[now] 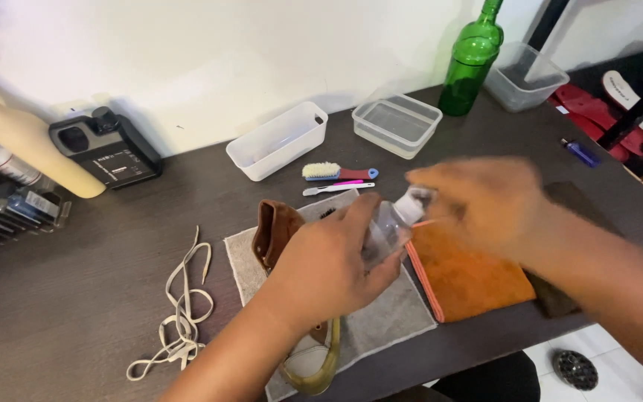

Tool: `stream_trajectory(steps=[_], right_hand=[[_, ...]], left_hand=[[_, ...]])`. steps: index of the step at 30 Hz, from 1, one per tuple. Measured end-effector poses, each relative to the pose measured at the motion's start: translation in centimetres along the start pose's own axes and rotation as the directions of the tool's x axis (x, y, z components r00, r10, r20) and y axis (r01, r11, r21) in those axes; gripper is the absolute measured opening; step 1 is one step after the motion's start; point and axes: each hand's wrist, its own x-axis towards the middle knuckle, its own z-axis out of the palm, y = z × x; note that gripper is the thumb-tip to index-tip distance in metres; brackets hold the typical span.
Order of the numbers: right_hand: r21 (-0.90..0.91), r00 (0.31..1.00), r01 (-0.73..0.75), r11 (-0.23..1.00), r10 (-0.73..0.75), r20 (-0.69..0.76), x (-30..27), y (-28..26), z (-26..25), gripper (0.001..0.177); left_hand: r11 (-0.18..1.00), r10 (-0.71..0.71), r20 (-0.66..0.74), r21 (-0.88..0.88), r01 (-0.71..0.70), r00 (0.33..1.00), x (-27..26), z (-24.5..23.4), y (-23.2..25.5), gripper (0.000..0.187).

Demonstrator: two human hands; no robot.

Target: The person applies a liquid from a clear bottle to a brown high-top sneaker, then uses a dark brush to scrub the upper surface. The shoe is held steady on a towel while the person scrubs the suede-like material repeatedly.

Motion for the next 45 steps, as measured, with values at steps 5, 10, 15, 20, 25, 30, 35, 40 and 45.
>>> stream_trajectory(steps=[5,10,15,20,25,30,35,40,45], right_hand=[[0.114,0.853,-0.522,0.846,0.512,0.107,1.4,1.6,-4.0,0.022],[0.247,0.979,-0.203,0.948,0.194,0.057,0.4,-0.8,-2.1,0.034],[0.341,0.955,-0.291,0.894,0.252,0.157,2.0,-3.8,-1.9,0.036],[0.417,0.914,-0.405,0.814,0.345,0.215,2.8,-4.1,-1.9,0.035],[0.33,0.957,-0.285,0.9,0.246,0.157,2.4,-3.5,-1.0,0.041],[0.183,0.952,-0.306,0.934,0.295,0.084,2.8,-3.3,0.1,0.042],[0.153,0.878,-0.478,0.865,0.465,0.115,2.6,-1.0,-0.2,0.043],[0.331,0.635,-0.772,0.543,0.661,0.4,4.3,-0.8,-1.1,0.045],[0.386,0.571,-0.804,0.452,0.768,0.29,4.2,-0.9,-0.5,0.04]], left_hand=[[0.994,0.008,-0.016,-0.108,-0.01,1.0,-0.6,-0.7,-0.5,0.055],[0.989,0.015,-0.129,-0.144,-0.033,0.992,0.0,-0.5,-0.9,0.055],[0.98,0.125,-0.056,-0.15,-0.132,0.991,0.7,0.2,-0.7,0.062],[0.951,0.186,0.013,-0.252,-0.177,0.982,1.7,-1.1,-1.0,0.06],[0.956,0.175,0.094,-0.253,-0.146,0.98,2.2,-1.3,-1.4,0.062],[0.943,0.101,0.219,-0.333,-0.023,0.97,3.5,-2.0,-1.1,0.037],[0.924,0.253,0.171,-0.335,-0.186,0.952,4.9,-1.2,-2.3,0.036],[0.917,0.318,0.167,-0.305,-0.258,0.933,5.6,-1.2,-3.3,0.05],[0.92,0.23,0.124,-0.35,-0.174,0.965,5.4,-1.3,-3.5,0.058]])
